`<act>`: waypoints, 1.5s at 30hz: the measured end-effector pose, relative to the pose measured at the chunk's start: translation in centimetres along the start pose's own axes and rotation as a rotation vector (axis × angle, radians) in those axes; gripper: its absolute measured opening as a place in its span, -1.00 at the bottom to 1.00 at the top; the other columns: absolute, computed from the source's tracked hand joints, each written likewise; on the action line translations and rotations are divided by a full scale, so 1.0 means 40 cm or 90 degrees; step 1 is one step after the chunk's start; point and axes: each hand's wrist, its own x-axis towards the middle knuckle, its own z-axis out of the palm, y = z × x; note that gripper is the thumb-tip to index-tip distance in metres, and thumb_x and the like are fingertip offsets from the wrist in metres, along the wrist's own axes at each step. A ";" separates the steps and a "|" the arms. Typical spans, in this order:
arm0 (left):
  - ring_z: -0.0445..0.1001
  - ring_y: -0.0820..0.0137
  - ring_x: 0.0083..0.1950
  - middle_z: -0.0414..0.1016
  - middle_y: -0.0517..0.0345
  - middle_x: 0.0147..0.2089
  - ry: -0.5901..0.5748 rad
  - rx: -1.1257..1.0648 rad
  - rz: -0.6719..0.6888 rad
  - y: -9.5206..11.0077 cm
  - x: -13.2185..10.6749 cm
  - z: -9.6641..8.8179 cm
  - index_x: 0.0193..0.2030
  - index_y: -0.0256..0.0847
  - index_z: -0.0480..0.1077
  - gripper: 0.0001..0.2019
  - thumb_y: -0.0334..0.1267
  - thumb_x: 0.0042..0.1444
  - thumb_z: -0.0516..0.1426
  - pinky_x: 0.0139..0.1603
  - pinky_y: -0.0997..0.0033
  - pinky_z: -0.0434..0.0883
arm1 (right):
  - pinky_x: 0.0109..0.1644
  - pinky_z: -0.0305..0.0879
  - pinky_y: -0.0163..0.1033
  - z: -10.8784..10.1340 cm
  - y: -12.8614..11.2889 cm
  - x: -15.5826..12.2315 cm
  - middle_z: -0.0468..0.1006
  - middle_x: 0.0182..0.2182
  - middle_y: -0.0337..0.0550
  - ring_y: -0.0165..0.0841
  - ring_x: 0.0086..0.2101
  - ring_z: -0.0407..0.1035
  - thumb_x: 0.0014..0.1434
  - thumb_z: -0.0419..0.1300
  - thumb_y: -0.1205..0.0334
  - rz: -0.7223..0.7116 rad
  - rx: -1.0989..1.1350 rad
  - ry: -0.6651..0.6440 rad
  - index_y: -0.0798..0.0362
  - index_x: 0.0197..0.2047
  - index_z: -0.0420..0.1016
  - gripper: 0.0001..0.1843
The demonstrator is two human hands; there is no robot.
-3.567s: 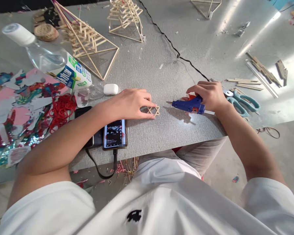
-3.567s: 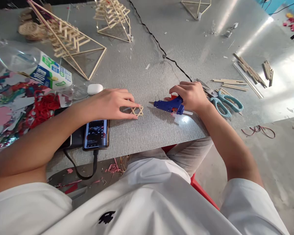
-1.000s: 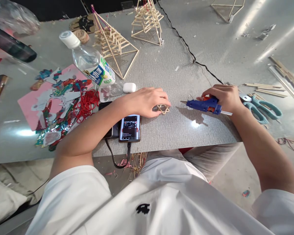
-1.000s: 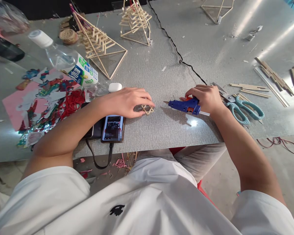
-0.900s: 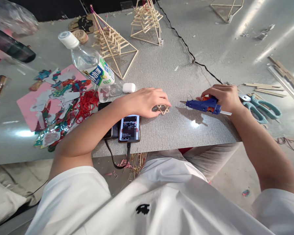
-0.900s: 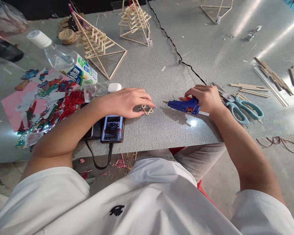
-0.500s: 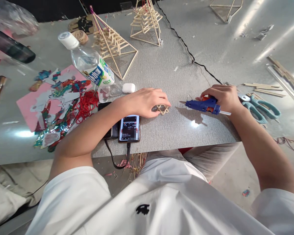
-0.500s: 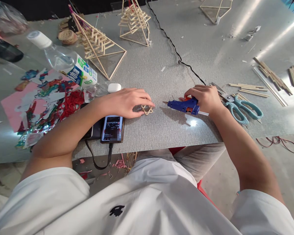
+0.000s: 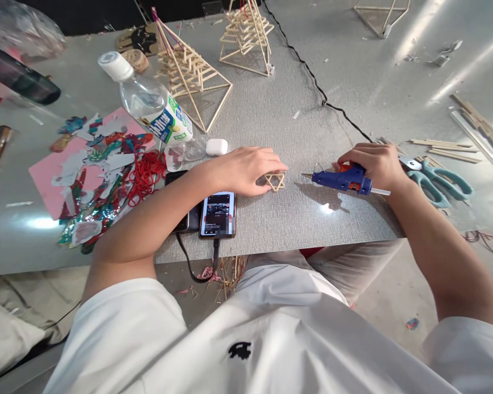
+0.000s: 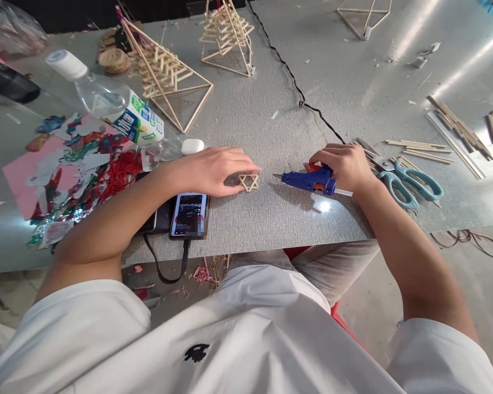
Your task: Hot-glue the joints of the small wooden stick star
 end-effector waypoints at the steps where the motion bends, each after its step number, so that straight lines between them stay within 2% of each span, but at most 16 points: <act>1: 0.61 0.08 0.29 0.74 -0.04 0.27 -0.007 0.010 -0.005 0.002 0.001 -0.001 0.42 -0.06 0.60 -0.60 -0.19 0.51 0.23 0.24 0.14 0.47 | -0.34 0.25 -0.14 0.001 0.000 -0.001 0.65 -0.46 -0.13 -0.26 -0.43 0.53 0.63 0.18 -0.24 -0.007 0.000 -0.002 -0.08 -0.24 0.69 -0.47; 4: 0.61 0.04 0.30 0.74 -0.09 0.29 -0.018 0.038 -0.028 0.006 0.005 -0.003 0.39 -0.16 0.61 -0.61 -0.14 0.52 0.26 0.27 0.11 0.47 | -0.31 0.27 -0.16 0.003 -0.005 -0.002 0.67 -0.44 -0.14 -0.26 -0.40 0.56 0.62 0.20 -0.17 -0.034 -0.001 -0.016 -0.08 -0.20 0.71 -0.54; 9: 0.61 0.05 0.30 0.74 -0.03 0.28 -0.019 0.043 -0.055 0.012 0.010 -0.006 0.26 -0.13 0.70 -0.71 -0.10 0.53 0.32 0.22 0.13 0.45 | -0.34 0.19 -0.19 0.008 -0.032 0.001 0.70 -0.39 -0.16 -0.31 -0.41 0.53 0.60 0.22 -0.05 -0.094 -0.023 -0.024 -0.03 0.08 0.76 -0.65; 11: 0.62 0.06 0.29 0.73 -0.02 0.27 -0.020 0.036 -0.056 0.015 0.012 -0.006 0.23 -0.14 0.72 -0.73 -0.11 0.54 0.32 0.19 0.13 0.45 | -0.34 0.18 -0.19 0.011 -0.044 0.005 0.70 -0.39 -0.16 -0.31 -0.40 0.53 0.62 0.19 -0.05 -0.104 -0.037 -0.035 -0.02 0.12 0.76 -0.62; 15: 0.63 0.08 0.28 0.72 -0.02 0.27 -0.009 0.016 -0.034 0.018 0.016 0.002 0.29 -0.14 0.72 -0.70 -0.12 0.55 0.32 0.13 0.15 0.44 | -0.34 0.15 -0.17 0.018 -0.055 0.010 0.64 -0.44 -0.18 -0.30 -0.41 0.49 0.67 0.08 -0.13 -0.112 -0.052 -0.055 -0.03 0.13 0.77 -0.51; 19: 0.63 0.10 0.25 0.72 -0.03 0.27 -0.004 0.024 -0.014 0.010 0.019 0.013 0.30 -0.13 0.73 -0.70 -0.11 0.57 0.32 0.10 0.16 0.44 | -0.35 0.10 -0.16 0.030 -0.051 0.006 0.59 -0.47 -0.19 -0.30 -0.42 0.45 0.68 0.03 -0.17 -0.139 -0.051 -0.026 0.02 0.18 0.76 -0.42; 24: 0.63 0.12 0.22 0.72 -0.04 0.26 0.011 0.027 0.009 0.003 0.022 0.021 0.28 -0.11 0.74 -0.70 -0.09 0.57 0.32 0.10 0.18 0.45 | -0.32 0.06 -0.17 0.038 -0.051 0.004 0.61 -0.45 -0.20 -0.29 -0.37 0.48 0.66 0.07 -0.12 -0.100 -0.052 -0.039 -0.04 0.16 0.74 -0.52; 32: 0.62 0.11 0.21 0.72 -0.06 0.26 0.013 0.002 0.015 0.000 0.019 0.018 0.29 -0.10 0.74 -0.68 -0.08 0.56 0.30 0.11 0.17 0.47 | -0.34 0.00 -0.13 0.038 -0.056 0.011 0.69 -0.40 -0.19 -0.28 -0.35 0.49 0.64 0.10 0.11 -0.094 -0.060 -0.083 -0.12 0.03 0.75 -0.66; 40: 0.60 0.14 0.20 0.72 -0.07 0.28 0.010 0.006 0.020 0.002 0.021 0.015 0.32 -0.07 0.73 -0.63 0.05 0.59 0.28 0.11 0.21 0.44 | -0.34 -0.03 -0.13 0.035 -0.065 0.013 0.65 -0.41 -0.17 -0.28 -0.33 0.46 0.71 0.02 0.07 -0.092 -0.089 -0.117 -0.08 -0.01 0.74 -0.55; 45: 0.61 0.13 0.21 0.71 -0.09 0.30 0.004 0.003 0.016 0.000 0.023 0.019 0.33 -0.09 0.74 -0.63 0.01 0.59 0.29 0.12 0.19 0.43 | -0.34 -0.07 -0.15 0.039 -0.063 0.011 0.59 -0.44 -0.22 -0.32 -0.37 0.39 0.66 0.09 0.10 -0.097 -0.045 -0.081 -0.09 -0.07 0.70 -0.65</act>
